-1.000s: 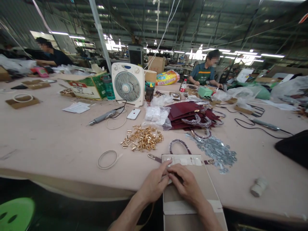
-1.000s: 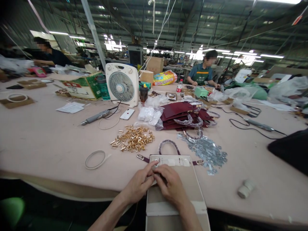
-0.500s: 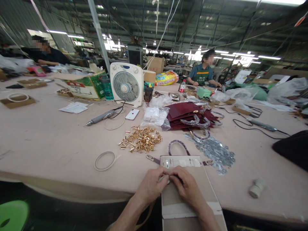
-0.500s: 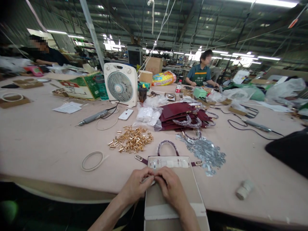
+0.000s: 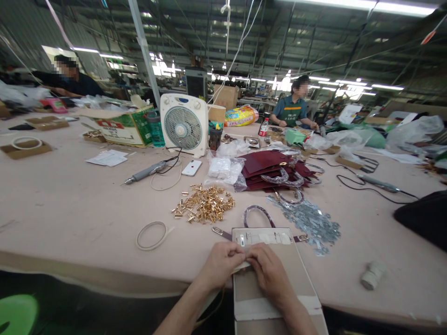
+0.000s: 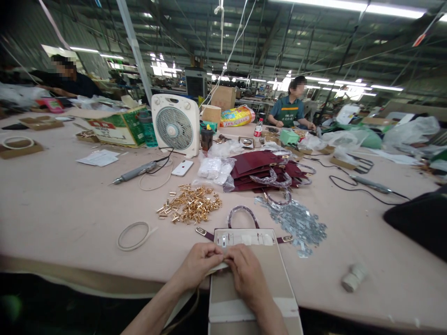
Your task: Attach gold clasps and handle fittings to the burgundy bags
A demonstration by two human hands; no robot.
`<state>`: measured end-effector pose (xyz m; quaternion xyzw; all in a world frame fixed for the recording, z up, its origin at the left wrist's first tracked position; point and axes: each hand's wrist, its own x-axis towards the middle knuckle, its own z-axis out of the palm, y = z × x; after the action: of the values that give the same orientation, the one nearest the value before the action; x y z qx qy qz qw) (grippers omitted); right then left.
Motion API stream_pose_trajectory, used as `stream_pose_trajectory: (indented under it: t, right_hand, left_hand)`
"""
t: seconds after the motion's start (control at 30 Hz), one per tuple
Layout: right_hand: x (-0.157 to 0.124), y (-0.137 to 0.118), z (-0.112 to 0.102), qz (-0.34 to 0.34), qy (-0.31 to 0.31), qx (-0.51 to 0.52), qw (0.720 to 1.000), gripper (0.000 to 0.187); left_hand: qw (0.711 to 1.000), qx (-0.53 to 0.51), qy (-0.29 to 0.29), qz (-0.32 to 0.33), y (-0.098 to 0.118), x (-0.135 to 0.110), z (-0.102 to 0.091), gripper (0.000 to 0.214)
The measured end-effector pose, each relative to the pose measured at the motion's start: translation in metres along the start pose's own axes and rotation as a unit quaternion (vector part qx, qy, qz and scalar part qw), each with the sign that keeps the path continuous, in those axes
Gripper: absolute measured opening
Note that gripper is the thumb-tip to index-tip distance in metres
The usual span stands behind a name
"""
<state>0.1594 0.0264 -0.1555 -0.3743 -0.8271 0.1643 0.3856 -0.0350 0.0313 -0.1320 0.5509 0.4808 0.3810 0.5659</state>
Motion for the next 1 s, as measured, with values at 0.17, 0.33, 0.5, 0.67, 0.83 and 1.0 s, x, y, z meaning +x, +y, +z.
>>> stream_pose_trajectory:
  t: [0.17, 0.33, 0.5, 0.67, 0.83, 1.0]
  right_hand:
    - [-0.002, -0.004, -0.002, -0.031, 0.023, 0.001, 0.999, 0.015]
    - [-0.018, -0.014, -0.007, -0.035, 0.003, 0.060, 0.998, 0.015]
    - [-0.034, -0.019, -0.020, 0.007, -0.023, 0.155, 0.988, 0.014]
    - [-0.005, -0.012, -0.033, 0.080, 0.046, 0.103, 0.990, 0.012]
    - [0.033, 0.003, -0.024, 0.110, -0.010, 0.072, 0.991, 0.015]
    - [0.045, 0.011, -0.009, 0.106, -0.042, 0.062, 0.992, 0.013]
  left_hand:
    - [0.998, -0.056, 0.006, -0.029, -0.005, 0.007, 0.001, 0.027]
    - [0.995, -0.085, 0.015, -0.043, -0.013, 0.013, -0.003, 0.031]
    - [0.999, 0.005, -0.004, 0.033, -0.011, 0.003, -0.005, 0.022]
    - [0.970, 0.184, -0.075, 0.140, -0.003, -0.014, -0.002, 0.017]
    - [0.948, 0.255, -0.096, 0.163, -0.002, -0.018, 0.000, 0.019]
    - [0.939, 0.285, -0.091, 0.167, -0.004, -0.019, 0.001, 0.016]
